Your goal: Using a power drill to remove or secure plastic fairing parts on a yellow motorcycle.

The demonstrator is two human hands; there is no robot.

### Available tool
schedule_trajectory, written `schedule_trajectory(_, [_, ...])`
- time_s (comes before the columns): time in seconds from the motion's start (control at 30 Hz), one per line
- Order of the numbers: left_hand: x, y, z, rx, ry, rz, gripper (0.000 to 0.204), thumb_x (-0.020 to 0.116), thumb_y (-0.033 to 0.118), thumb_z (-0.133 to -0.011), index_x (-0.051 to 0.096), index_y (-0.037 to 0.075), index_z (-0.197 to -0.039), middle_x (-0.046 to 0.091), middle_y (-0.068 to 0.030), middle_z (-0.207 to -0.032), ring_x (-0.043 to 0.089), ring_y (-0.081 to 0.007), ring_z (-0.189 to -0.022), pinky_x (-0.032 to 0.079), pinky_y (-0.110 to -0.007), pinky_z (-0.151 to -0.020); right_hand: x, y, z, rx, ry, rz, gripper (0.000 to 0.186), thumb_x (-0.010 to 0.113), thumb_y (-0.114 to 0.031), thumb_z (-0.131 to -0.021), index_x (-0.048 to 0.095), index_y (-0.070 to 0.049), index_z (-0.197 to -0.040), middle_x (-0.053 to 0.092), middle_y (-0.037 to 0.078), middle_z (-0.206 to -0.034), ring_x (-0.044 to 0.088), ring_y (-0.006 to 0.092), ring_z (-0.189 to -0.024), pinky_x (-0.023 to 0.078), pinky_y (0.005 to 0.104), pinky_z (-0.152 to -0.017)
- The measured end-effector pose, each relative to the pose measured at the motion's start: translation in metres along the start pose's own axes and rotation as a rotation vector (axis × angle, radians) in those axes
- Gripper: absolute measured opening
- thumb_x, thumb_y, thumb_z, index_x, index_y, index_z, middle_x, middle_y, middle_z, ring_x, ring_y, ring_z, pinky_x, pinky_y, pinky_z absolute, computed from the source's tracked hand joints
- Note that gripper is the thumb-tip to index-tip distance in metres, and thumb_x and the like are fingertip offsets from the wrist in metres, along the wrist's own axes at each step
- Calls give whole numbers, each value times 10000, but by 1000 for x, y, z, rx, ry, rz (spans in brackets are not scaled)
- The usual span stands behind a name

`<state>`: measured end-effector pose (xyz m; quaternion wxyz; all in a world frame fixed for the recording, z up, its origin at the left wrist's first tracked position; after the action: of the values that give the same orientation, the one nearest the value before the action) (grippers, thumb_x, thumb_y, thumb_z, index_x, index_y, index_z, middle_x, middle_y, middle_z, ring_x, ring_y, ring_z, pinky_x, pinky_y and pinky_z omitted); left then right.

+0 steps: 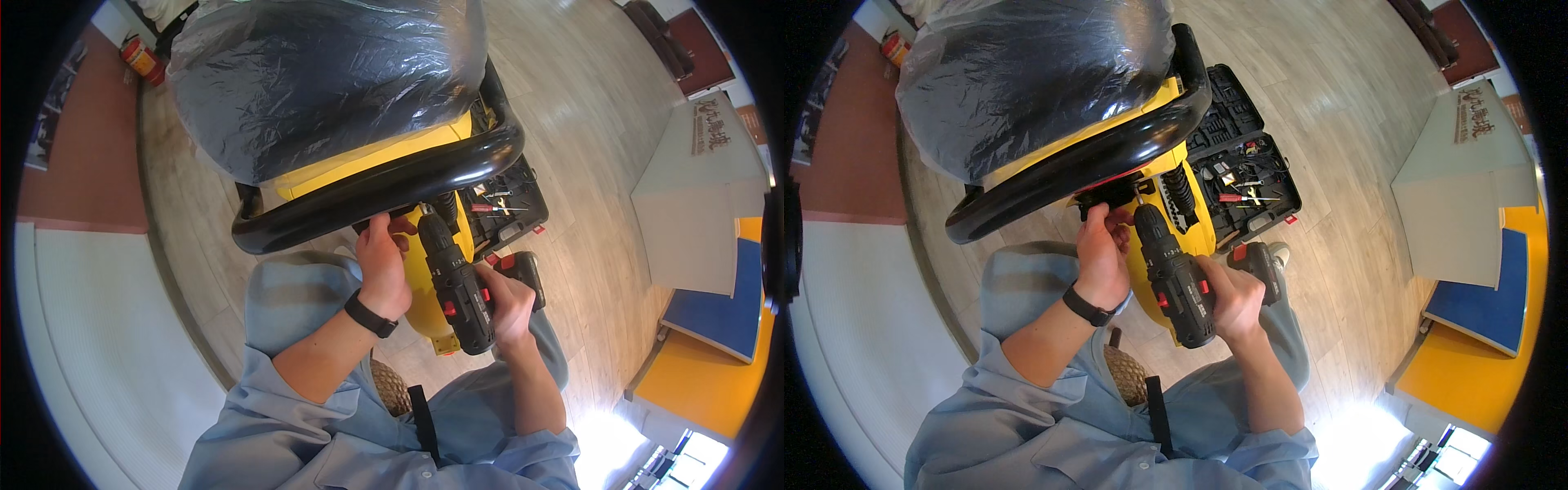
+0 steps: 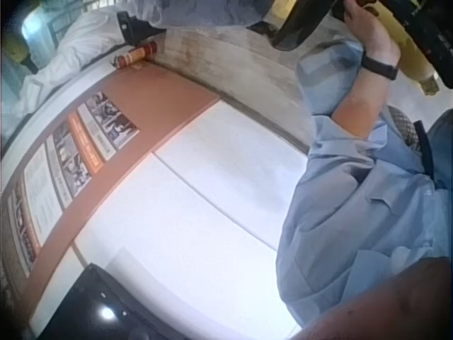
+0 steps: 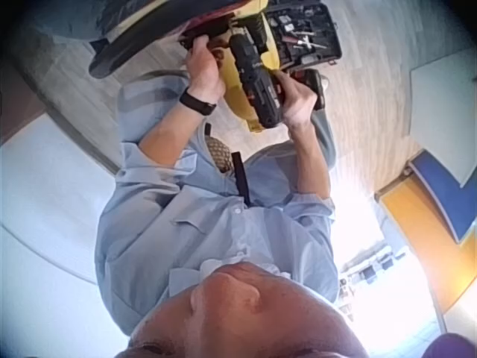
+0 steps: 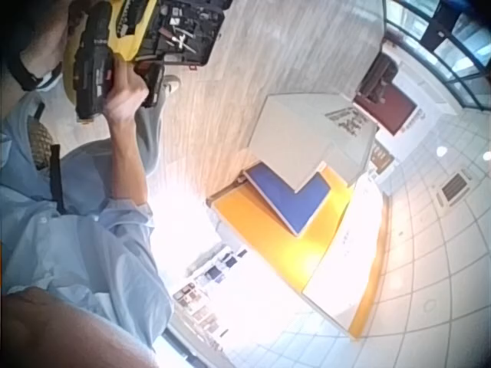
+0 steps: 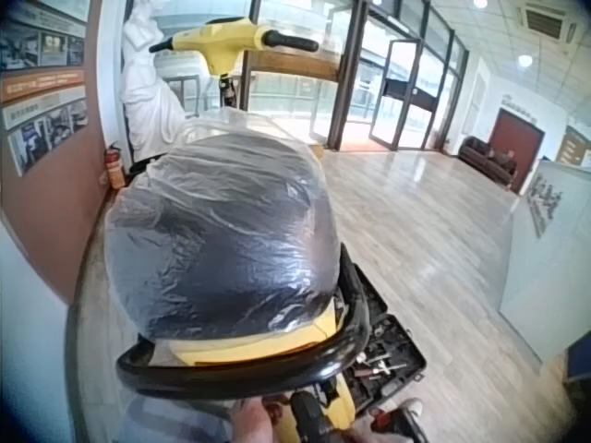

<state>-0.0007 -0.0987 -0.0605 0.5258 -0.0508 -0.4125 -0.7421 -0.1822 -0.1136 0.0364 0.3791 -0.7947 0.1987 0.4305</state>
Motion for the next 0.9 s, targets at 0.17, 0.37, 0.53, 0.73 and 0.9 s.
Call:
schedule_trajectory(0.17, [0, -3, -2, -9, 5, 19, 197, 543, 323, -985, 623, 167, -896, 596, 61, -813, 452, -64, -727, 357, -255, -702, 1, -1, -2, -32, 5, 48, 361, 780, -137, -668, 700, -21, -1000, 670, 93, -714, 658, 251, -576, 511, 345, -538])
schedule_trajectory(0.37, [-1, -5, -3, -20, 2, 41, 203, 534, 308, -987, 619, 156, -884, 583, 54, -806, 450, -68, -720, 367, -252, -698, -1, -5, -2, -34, 27, 15, 348, 776, -134, -668, 694, -21, -987, 659, 94, -706, 655, 252, -573, 503, 346, -533])
schedule_trajectory(0.53, [0, -3, -2, -21, -4, 36, 197, 527, 305, -990, 615, 157, -895, 583, 51, -810, 449, -67, -718, 367, -252, -695, 3, -1, 1, 6, -28, 11, 310, 751, -110, -705, 682, -21, -994, 654, 124, -714, 659, 287, -603, 506, 353, -562])
schedule_trajectory(0.73, [4, 1, 3, -7, -20, 6, 178, 521, 301, -993, 610, 167, -917, 587, 54, -828, 447, -62, -728, 360, -249, -707, 3, 1, 2, 27, -50, 10, 272, 727, -88, -740, 671, -16, -995, 648, 155, -715, 662, 322, -626, 511, 359, -588])
schedule_trajectory(0.9, [5, 3, 4, -15, -2, -6, 176, 514, 304, -996, 608, 172, -925, 589, 60, -842, 444, -60, -735, 356, -250, -722, 3, 2, 2, 17, -41, 11, 258, 725, -86, -743, 669, -11, -984, 643, 157, -710, 661, 323, -623, 509, 360, -585])
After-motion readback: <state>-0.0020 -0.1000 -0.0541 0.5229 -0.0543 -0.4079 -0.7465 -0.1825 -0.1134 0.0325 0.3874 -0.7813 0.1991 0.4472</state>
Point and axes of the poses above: each hand's wrist, its own z-axis away from the middle knuckle, its own x-axis out of the palm, y = z × x, the point moved 9 cm from there along -z, towards the middle knuckle
